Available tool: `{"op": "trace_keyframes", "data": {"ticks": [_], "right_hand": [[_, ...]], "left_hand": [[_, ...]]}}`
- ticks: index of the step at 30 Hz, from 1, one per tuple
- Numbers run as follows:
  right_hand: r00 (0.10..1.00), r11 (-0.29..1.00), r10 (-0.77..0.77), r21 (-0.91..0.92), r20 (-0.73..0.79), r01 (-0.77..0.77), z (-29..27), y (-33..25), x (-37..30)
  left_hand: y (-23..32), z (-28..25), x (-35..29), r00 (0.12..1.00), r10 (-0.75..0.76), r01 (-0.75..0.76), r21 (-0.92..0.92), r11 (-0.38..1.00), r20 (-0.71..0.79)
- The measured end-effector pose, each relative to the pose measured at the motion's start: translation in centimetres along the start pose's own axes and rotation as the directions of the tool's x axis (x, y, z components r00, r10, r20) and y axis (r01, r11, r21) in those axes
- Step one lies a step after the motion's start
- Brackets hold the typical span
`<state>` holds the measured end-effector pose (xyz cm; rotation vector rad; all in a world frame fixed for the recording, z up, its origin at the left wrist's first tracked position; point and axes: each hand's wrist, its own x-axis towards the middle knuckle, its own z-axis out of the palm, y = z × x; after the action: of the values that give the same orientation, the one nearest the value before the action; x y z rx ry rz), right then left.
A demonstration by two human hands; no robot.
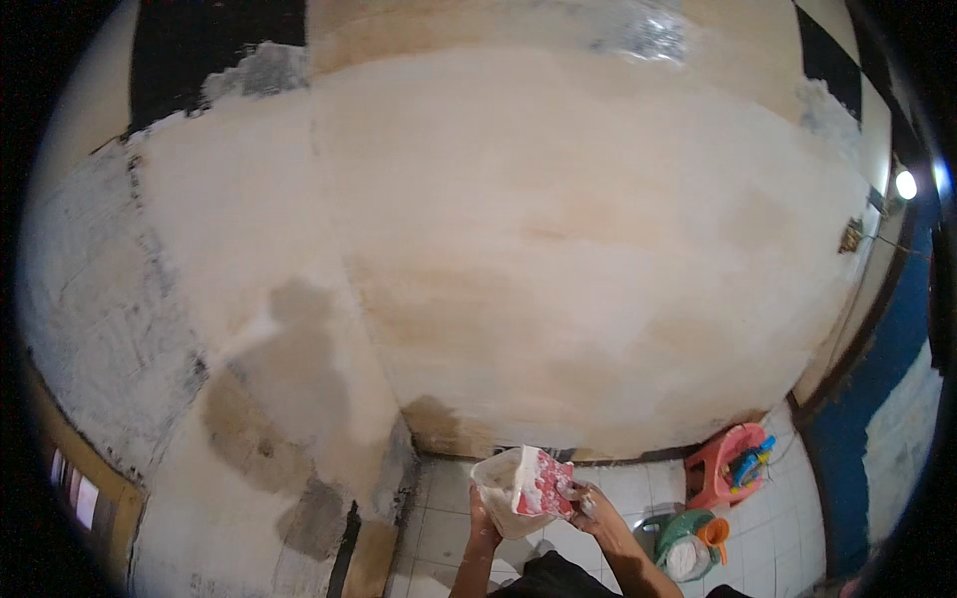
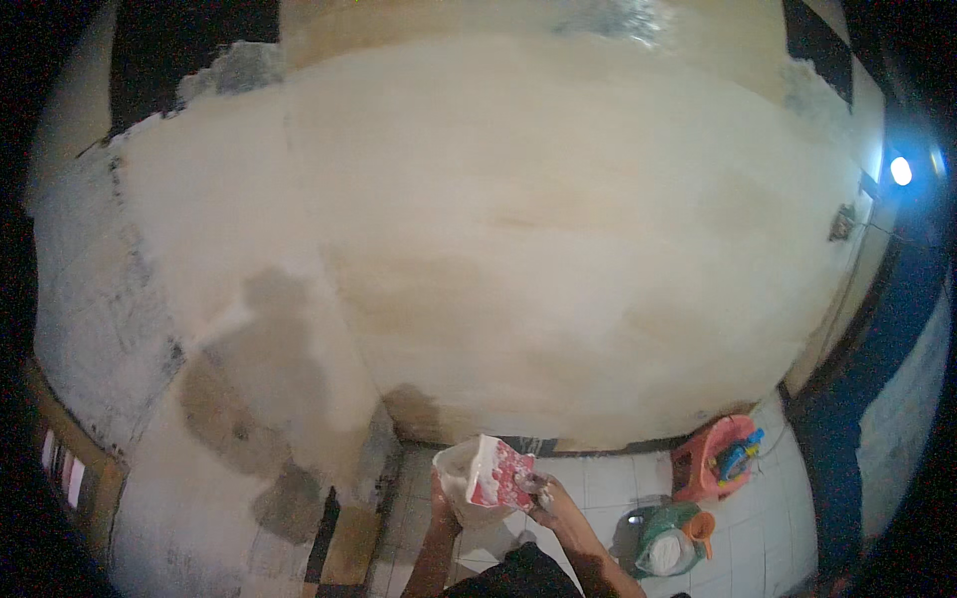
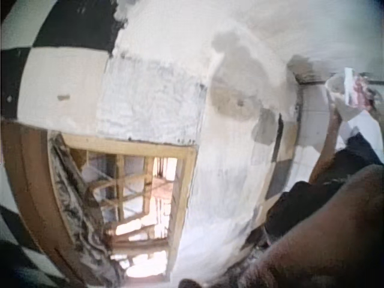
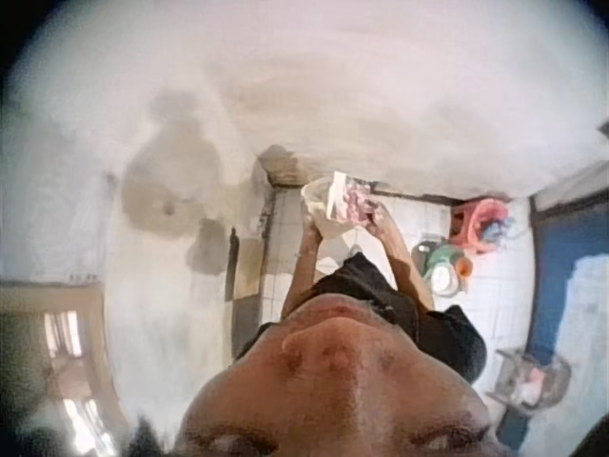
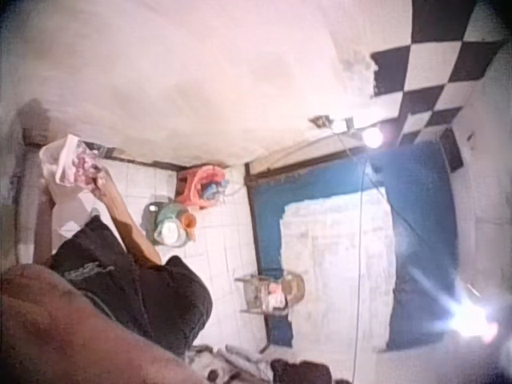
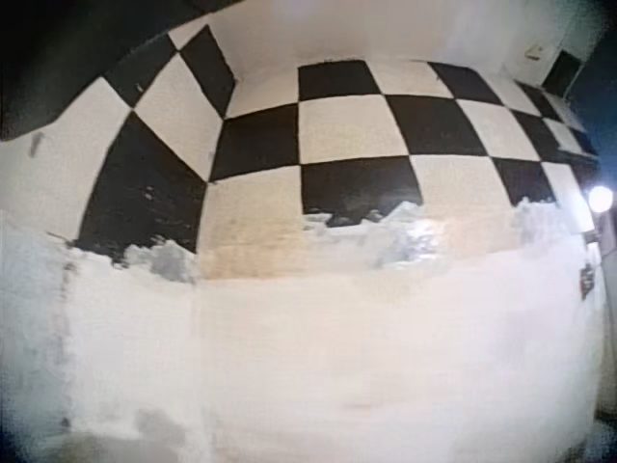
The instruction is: The person applies filler to a wall using a putty knife, taking the material from a small plastic container and smoothing it over the surface.
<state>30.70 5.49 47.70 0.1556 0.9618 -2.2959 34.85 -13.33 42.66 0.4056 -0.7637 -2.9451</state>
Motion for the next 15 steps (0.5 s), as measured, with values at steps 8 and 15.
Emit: {"op": "trace_keyframes", "data": {"ticks": [8,15], "right_hand": [[0.988,0.98,-0.157,-0.128,-0.009,0.154,-4.1,2.4,2.3],[0.941,0.907,-0.333,-0.25,0.066,0.338,-1.8,1.3,0.5]], "left_hand": [[1.1,0.4,0.8,0.985,-0.016,0.007,0.055,0.998,0.172],[-1.1,-1.7,2.4,0.988,0.011,-0.02,0.061,0.998,0.157]]}}
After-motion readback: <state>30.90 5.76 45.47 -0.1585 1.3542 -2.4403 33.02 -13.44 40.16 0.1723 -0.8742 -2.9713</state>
